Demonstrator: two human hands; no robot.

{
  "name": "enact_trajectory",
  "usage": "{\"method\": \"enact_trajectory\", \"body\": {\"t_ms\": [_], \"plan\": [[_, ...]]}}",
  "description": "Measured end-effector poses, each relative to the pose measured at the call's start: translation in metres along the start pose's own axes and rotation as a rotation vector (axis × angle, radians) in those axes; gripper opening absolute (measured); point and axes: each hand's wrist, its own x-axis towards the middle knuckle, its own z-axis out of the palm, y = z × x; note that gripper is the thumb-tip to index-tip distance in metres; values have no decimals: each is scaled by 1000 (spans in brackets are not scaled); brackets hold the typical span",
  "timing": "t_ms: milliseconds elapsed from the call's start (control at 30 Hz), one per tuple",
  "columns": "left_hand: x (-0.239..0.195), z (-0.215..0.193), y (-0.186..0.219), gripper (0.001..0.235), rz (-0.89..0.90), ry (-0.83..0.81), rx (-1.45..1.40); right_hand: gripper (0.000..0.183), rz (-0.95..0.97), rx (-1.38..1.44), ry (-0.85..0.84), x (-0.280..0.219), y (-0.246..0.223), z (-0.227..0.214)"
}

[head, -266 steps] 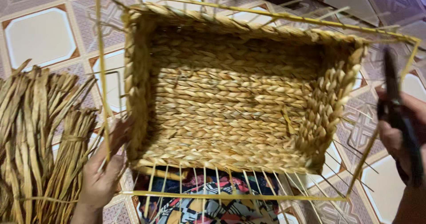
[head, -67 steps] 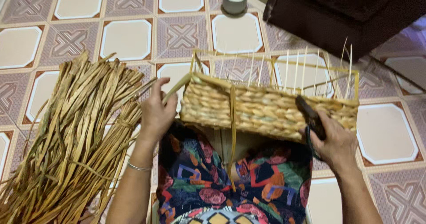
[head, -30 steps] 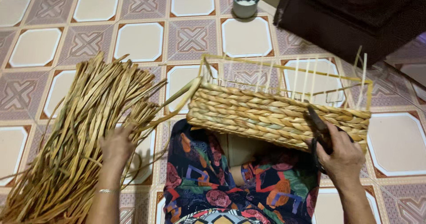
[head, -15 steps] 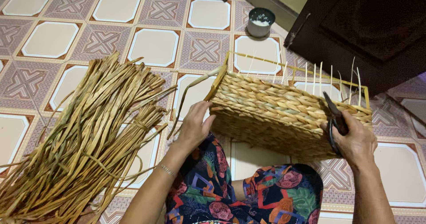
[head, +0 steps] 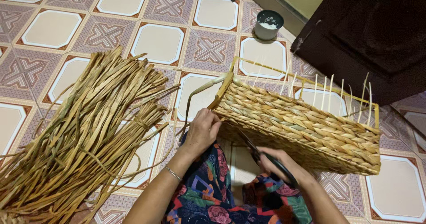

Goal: The person uses shears to trim protruding dried palm leaves from the edges of a woven basket. They rotate the basket to access different sides and cut the excess material flush with the rim.

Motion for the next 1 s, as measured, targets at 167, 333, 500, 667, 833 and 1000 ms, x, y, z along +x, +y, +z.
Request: {"method": "enact_trajectory", "body": {"t_ms": [167,333,500,667,833,1000], "plan": [[0,-3,-7,10,-168,-77,-213,54,-13,72,-101,33,-29,2],[-1,-5,-9,9,-127,-93,-286,55,41,123,-72,43,-38,10],[-3,-3,-11,9,-89,-75,-306,47,30,174,-63,53,-31,7],[-4,0,-13,8,-127,-87,-344,46,-62,86,-33,50,-28,7],[-10,1,-17,6,-221,-189,-274,34,20,4,41,45,-24,11],[-27,-5,-11,27,-320,-380,-119,55,47,3,-23,24,0,-7]]}}
